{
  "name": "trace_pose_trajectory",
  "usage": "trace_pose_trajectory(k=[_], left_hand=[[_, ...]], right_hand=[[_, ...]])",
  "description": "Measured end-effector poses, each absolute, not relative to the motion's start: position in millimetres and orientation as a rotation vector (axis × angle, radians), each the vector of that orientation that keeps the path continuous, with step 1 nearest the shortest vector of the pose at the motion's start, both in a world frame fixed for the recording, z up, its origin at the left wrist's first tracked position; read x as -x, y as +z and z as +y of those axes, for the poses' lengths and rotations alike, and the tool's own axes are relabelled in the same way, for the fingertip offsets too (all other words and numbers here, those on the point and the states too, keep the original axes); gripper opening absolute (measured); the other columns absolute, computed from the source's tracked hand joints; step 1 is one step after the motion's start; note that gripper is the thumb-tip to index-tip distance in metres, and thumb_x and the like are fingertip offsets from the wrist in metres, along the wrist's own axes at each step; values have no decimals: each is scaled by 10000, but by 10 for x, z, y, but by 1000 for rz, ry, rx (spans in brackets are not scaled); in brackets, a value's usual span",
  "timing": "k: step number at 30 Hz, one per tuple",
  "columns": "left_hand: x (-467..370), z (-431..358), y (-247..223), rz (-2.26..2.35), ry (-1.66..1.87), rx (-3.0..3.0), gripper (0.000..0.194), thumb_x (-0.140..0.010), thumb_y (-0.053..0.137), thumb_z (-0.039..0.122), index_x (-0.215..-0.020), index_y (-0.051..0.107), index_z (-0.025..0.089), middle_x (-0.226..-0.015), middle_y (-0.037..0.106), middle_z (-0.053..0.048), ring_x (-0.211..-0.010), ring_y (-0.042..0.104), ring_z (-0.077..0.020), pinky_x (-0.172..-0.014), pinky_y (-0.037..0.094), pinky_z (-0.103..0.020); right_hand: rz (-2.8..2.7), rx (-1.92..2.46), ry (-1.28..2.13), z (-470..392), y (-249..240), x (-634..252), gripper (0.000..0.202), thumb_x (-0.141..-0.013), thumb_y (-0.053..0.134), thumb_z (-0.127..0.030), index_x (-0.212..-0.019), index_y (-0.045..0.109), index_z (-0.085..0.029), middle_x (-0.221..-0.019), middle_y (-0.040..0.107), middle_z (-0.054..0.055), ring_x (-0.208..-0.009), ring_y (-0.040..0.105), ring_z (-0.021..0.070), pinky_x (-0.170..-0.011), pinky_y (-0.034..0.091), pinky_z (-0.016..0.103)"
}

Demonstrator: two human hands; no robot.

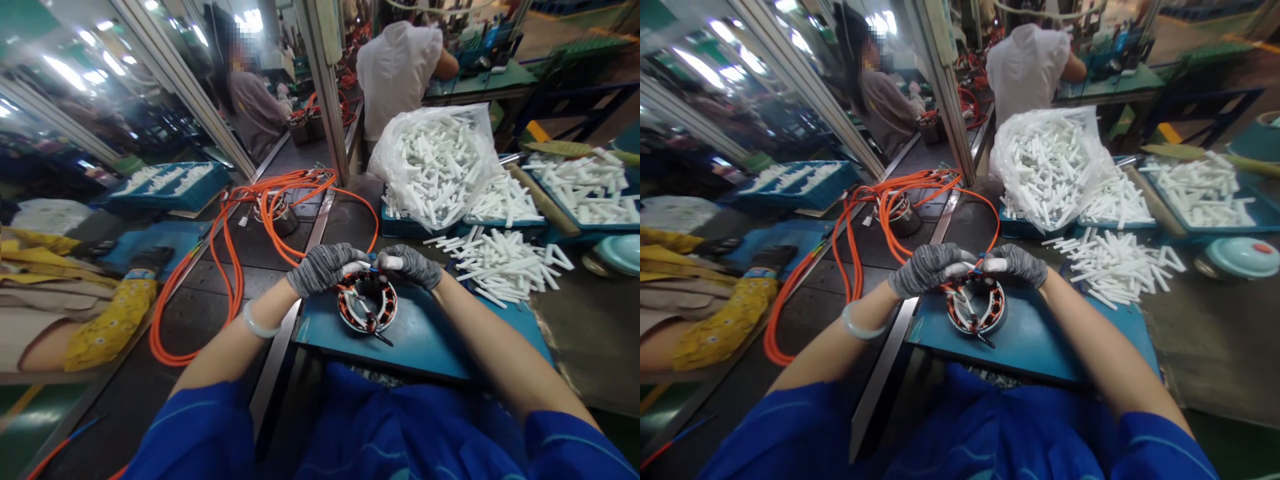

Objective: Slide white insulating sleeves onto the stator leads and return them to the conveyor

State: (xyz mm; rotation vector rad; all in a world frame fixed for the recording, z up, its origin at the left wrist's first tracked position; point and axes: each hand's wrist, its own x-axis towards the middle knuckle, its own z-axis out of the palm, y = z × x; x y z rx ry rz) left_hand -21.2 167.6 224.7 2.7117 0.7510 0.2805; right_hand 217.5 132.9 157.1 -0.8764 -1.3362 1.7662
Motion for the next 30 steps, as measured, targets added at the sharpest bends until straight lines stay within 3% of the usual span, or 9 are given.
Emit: trace_pose_trajectory(k=[5, 8, 11, 15, 20, 23, 26, 30], left_hand=[[202, 1640, 2274, 835, 225, -2942, 319, -1058, 488, 331, -1297, 660, 208, -1198, 722, -75, -1103, 677, -211, -919, 513, -295], [171, 1627, 2309, 821, 205, -3033, 335, -1059, 477, 331, -1319, 647, 205, -1189, 715, -89, -1092, 676, -222, -863, 517, -293], [123, 1625, 2342, 780, 205, -3133, 332, -1065, 469, 310, -1329, 649, 220, -1170, 713, -85, -1073, 678, -218, -847, 515, -284], [81, 1641, 2367, 723, 210, -3249, 327, -1064, 470, 278, -1332, 640, 202, -1151, 708, -90, -1038, 679, -213, -823, 525, -291], [148, 1628, 2395, 645, 206, -3328, 353, -1082, 399, 286, -1309, 636, 153, -1076, 696, -117, -957, 680, -218, -780, 530, -311], [231, 1622, 2428, 616, 118, -3287, 375, -1075, 382, 295, -1301, 632, 131, -1070, 699, -126, -938, 683, -221, -787, 528, -318], [272, 1663, 2485, 620, -38, -3103, 371, -1054, 384, 336, -1178, 665, 127, -1021, 701, -109, -903, 680, -216, -779, 517, -310], [210, 1767, 2544, 568, -134, -2614, 343, -1017, 385, 375, -928, 636, 158, -886, 665, -44, -831, 639, -165, -792, 498, -265]], right_hand=[[-1497, 799, 1924, 1412, 1815, -2248, 369, -696, 866, -469, -828, 757, -143, -718, 705, 22, -681, 631, 164, -758, 543, 325], [-1563, 729, 1962, 1387, 1814, -2271, 439, -766, 823, -520, -983, 777, -141, -877, 748, 50, -810, 661, 180, -863, 540, 350], [-1484, 705, 1977, 1325, 1738, -2248, 565, -713, 831, -639, -968, 780, -137, -912, 743, 64, -860, 660, 192, -902, 524, 359], [-1353, 773, 1898, 1240, 1711, -2146, 570, -635, 860, -678, -817, 749, -150, -783, 694, 22, -756, 611, 155, -828, 510, 321], [-1341, 883, 1802, 1146, 1855, -1969, 517, -744, 798, -632, -640, 632, -154, -620, 575, -13, -615, 495, 110, -666, 439, 275], [-1360, 1012, 1740, 1109, 1846, -1884, 508, -756, 776, -636, -672, 649, -151, -609, 558, -18, -582, 452, 103, -593, 397, 264], [-1430, 1072, 1699, 1110, 1743, -1883, 473, -716, 822, -603, -741, 697, -147, -667, 609, -9, -625, 495, 117, -590, 415, 254], [-1598, 927, 1759, 1145, 1701, -2036, 472, -804, 753, -615, -902, 757, -154, -779, 672, 7, -706, 558, 132, -701, 494, 274]])
